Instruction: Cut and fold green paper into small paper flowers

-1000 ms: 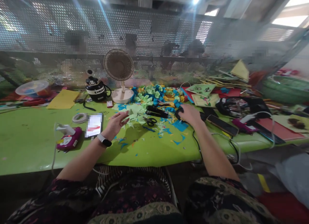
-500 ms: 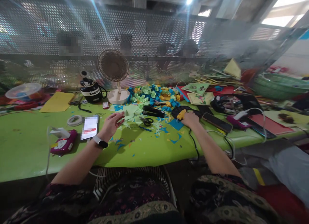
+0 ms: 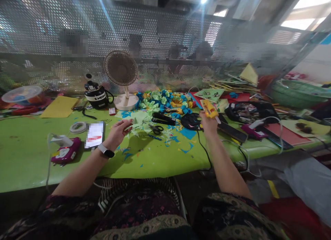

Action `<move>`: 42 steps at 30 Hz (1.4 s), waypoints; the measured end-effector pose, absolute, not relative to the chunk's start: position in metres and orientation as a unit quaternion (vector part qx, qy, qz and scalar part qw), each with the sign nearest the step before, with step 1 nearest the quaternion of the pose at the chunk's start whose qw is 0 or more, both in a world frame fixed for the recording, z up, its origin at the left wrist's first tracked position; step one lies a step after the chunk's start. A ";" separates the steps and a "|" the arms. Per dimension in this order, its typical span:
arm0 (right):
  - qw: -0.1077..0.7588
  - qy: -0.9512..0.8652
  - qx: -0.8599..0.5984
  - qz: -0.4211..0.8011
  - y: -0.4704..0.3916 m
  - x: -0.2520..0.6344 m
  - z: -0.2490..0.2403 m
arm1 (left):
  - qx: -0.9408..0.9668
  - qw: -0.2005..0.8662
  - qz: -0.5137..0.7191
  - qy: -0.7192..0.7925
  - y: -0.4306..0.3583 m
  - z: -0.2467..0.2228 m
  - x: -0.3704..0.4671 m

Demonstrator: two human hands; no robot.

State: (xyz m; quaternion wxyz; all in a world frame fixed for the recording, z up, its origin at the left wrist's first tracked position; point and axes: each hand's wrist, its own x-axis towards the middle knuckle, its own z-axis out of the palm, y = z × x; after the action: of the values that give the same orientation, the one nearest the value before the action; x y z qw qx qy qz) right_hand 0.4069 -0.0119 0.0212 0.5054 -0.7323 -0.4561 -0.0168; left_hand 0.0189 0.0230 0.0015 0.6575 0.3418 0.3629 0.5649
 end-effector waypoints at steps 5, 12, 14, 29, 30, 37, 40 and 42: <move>0.553 -0.443 -0.579 0.404 -0.032 0.326 0.033 | 0.332 0.649 0.577 0.368 0.024 0.001 0.019; 0.434 -0.518 -0.459 0.577 -0.037 0.241 0.041 | 0.301 0.648 0.597 0.367 0.023 0.005 0.019; 0.421 -0.514 -0.459 0.590 -0.033 0.230 0.038 | 0.297 0.648 0.600 0.363 0.023 0.006 0.019; 0.434 -0.531 -0.498 0.531 -0.030 0.213 0.011 | 0.290 0.659 0.591 0.365 0.022 0.004 0.021; 0.435 -0.536 -0.500 0.523 -0.030 0.212 0.011 | 0.290 0.659 0.590 0.365 0.022 0.005 0.021; 0.432 -0.552 -0.520 0.488 -0.030 0.211 0.010 | 0.298 0.669 0.581 0.355 0.020 0.004 0.021; 0.429 -0.557 -0.526 0.479 -0.030 0.213 0.008 | 0.303 0.673 0.576 0.351 0.020 0.003 0.022; 0.422 -0.563 -0.534 0.469 -0.030 0.213 0.007 | 0.303 0.675 0.575 0.348 0.020 0.003 0.022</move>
State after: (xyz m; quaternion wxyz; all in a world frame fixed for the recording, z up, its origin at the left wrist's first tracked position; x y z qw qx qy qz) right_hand 0.2131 -0.0303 0.0068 0.4220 -0.5343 -0.5627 0.4689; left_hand 0.0219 0.0195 0.0035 0.6754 0.3033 0.3482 0.5749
